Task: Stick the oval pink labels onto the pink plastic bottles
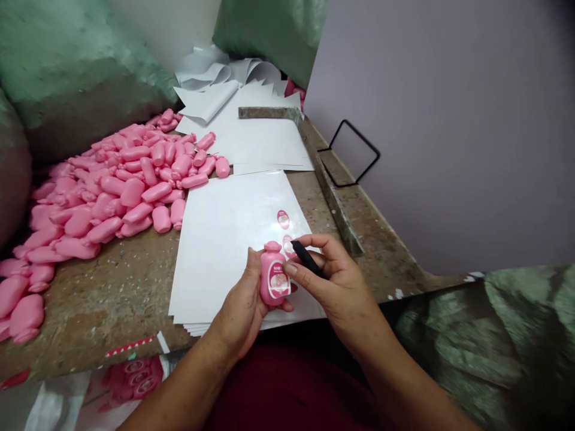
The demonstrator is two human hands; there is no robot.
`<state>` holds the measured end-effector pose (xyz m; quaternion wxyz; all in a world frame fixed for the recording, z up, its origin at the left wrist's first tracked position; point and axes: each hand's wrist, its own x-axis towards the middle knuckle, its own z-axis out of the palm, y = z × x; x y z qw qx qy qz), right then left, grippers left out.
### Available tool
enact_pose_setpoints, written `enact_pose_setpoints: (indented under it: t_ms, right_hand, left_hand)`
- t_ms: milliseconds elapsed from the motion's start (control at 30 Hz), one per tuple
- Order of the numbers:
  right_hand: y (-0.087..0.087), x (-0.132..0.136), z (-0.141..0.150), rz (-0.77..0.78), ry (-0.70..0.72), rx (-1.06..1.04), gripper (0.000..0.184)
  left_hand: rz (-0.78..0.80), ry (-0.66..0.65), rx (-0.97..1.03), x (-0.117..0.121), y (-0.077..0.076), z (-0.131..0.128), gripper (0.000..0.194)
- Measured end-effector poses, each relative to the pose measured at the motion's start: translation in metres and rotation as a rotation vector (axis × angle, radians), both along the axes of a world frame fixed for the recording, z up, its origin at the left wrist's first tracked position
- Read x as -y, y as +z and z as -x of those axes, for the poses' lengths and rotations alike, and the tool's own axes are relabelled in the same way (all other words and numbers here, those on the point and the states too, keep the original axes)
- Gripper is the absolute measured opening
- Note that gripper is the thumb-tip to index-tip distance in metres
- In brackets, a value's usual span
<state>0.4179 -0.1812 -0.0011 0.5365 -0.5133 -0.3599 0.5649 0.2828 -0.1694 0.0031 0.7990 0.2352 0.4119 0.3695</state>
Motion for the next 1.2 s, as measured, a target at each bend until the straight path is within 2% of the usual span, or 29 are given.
enact_pose_setpoints:
  t_ms: [300,433,500,633,700,900,1100,1200]
  right_hand:
    - [0.001,0.000,0.001,-0.022,0.006,0.082,0.028]
    - [-0.001,-0.001,0.002,-0.062,-0.020,0.153,0.025]
    - [-0.002,0.000,0.001,-0.094,-0.029,0.267,0.023]
    - [-0.004,0.000,-0.007,-0.207,-0.027,0.670,0.022]
    - [-0.005,0.000,-0.012,-0.236,-0.005,0.743,0.019]
    - [-0.006,0.000,-0.022,-0.157,0.003,0.495,0.015]
    - [-0.005,-0.001,-0.019,-0.165,0.010,0.387,0.011]
    - [-0.006,-0.001,-0.018,-0.153,0.010,0.374,0.013]
  left_hand:
    - [-0.043,0.000,-0.030,0.001,-0.003,0.000,0.059]
    - [-0.109,-0.044,-0.117,0.001,-0.003,0.000,0.048]
    - [-0.148,-0.066,-0.172,0.002,-0.006,0.001,0.042]
    - [-0.235,-0.030,-0.231,0.005,-0.009,0.002,0.038]
    - [-0.224,-0.011,-0.225,0.004,-0.007,0.003,0.038]
    - [-0.093,-0.059,-0.052,-0.001,0.003,0.007,0.040]
    - [0.016,-0.130,0.053,-0.001,0.002,0.017,0.068]
    - [0.088,-0.162,0.109,-0.001,0.002,0.019,0.070]
